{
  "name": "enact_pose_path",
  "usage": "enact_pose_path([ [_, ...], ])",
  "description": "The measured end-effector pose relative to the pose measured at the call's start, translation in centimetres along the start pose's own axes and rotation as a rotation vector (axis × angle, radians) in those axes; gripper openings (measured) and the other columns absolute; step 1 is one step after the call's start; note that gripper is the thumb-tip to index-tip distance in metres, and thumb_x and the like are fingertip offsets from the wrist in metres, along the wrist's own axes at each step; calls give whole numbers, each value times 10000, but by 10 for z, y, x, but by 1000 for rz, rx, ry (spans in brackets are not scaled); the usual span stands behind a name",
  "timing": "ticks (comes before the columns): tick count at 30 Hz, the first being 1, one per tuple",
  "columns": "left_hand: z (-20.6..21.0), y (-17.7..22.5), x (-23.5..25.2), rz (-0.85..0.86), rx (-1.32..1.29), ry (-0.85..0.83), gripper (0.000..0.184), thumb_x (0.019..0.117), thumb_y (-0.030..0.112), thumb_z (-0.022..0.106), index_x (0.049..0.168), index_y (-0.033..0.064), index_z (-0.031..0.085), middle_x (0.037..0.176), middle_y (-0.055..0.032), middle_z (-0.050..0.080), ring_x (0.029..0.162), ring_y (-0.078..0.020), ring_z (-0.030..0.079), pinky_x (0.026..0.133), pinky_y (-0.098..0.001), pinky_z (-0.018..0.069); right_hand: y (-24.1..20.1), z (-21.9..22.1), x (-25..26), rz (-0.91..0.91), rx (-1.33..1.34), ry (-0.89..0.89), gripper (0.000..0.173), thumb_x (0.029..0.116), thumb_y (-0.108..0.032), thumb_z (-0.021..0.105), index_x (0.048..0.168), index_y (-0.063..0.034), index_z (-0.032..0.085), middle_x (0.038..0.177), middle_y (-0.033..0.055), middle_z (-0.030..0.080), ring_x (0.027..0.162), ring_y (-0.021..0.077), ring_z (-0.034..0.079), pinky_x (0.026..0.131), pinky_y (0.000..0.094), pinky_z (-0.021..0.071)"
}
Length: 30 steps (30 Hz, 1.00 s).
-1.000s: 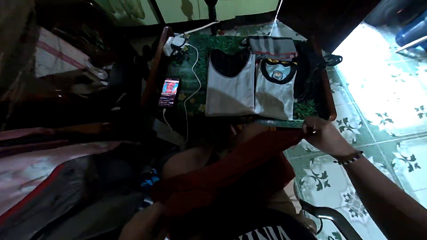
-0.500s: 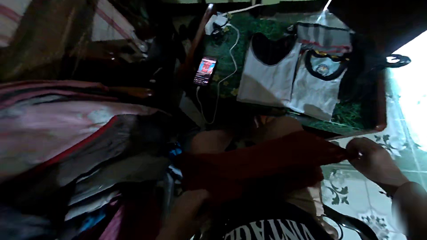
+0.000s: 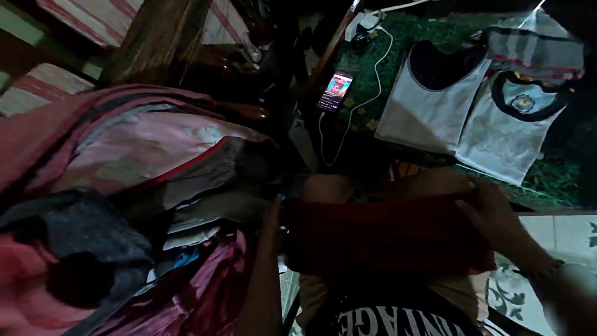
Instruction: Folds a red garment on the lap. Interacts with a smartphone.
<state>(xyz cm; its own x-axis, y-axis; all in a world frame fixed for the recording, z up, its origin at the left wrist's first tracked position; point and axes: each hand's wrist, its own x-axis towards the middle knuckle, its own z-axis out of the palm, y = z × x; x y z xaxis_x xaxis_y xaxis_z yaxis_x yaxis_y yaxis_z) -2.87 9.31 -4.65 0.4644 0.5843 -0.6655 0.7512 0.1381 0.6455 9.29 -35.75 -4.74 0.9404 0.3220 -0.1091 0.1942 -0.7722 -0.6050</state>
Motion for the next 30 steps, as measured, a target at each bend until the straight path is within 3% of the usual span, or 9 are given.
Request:
enact_pose_path([
  [3, 5, -8, 18, -36, -108, -48, 508, 1069, 448, 467, 1281, 1, 582, 1124, -152, 639, 954, -205, 621, 833, -391, 532, -5, 20, 4, -15, -53, 27, 847, 981, -603, 449, 1586, -25, 316, 1610, 301, 278, 1483, 505, 266, 1187, 640, 252],
  [7, 6, -16, 24, -79, -274, -107, 404, 1030, 381, 577, 1210, 23, 632, 1014, -118, 689, 880, -186, 670, 775, -381, 573, 0, 33, 2, -37, -99, 86, 855, 981, -643, 424, 1583, -43, 335, 1613, 283, 288, 1481, 493, 281, 1183, 645, 259],
  [9, 5, -19, 25, -82, -372, -134, 338, 1036, 308, 576, 1209, 22, 629, 1002, -107, 699, 873, -177, 685, 765, -366, 585, 0, 34, 2, -35, -105, 92, 856, 985, -651, 407, 1580, -39, 337, 1615, 282, 285, 1482, 492, 280, 1187, 640, 253],
  [13, 4, -19, 16, -95, -705, -47, 227, 1066, 221, 433, 1120, 44, 564, 907, -81, 648, 794, -158, 660, 695, -343, 578, -2, 35, 3, -32, -107, 100, 854, 981, -642, 419, 1578, -36, 345, 1610, 276, 302, 1475, 492, 295, 1186, 641, 246],
  [15, 4, -19, 11, -95, -746, 29, 231, 1063, 231, 446, 1147, 49, 560, 937, -83, 643, 819, -161, 653, 711, -353, 572, -2, 35, 3, -33, -117, 108, 855, 977, -646, 424, 1578, -43, 347, 1611, 267, 305, 1472, 490, 301, 1184, 639, 252],
  [19, 5, -26, 8, -84, -743, 54, 342, 1057, 259, 521, 1300, 20, 549, 1128, -136, 662, 997, -208, 663, 852, -417, 571, -2, 37, 2, -35, -125, 115, 870, 971, -661, 418, 1580, -44, 343, 1614, 260, 304, 1476, 478, 300, 1185, 632, 254],
  [25, 3, -26, 13, 73, -919, 72, 257, 1090, 215, 414, 1187, 41, 576, 982, -75, 686, 874, -154, 686, 752, -333, 594, -5, 36, 1, -41, -125, 128, 847, 977, -623, 442, 1570, -25, 349, 1601, 279, 317, 1462, 498, 312, 1171, 640, 269],
  [30, -6, -35, 26, 192, -976, 82, 217, 1090, 183, 443, 1209, 40, 554, 1011, -83, 686, 913, -188, 688, 812, -380, 593, -6, 35, 0, -27, -116, 113, 832, 978, -621, 450, 1579, -55, 345, 1609, 260, 313, 1473, 479, 303, 1178, 634, 265],
])
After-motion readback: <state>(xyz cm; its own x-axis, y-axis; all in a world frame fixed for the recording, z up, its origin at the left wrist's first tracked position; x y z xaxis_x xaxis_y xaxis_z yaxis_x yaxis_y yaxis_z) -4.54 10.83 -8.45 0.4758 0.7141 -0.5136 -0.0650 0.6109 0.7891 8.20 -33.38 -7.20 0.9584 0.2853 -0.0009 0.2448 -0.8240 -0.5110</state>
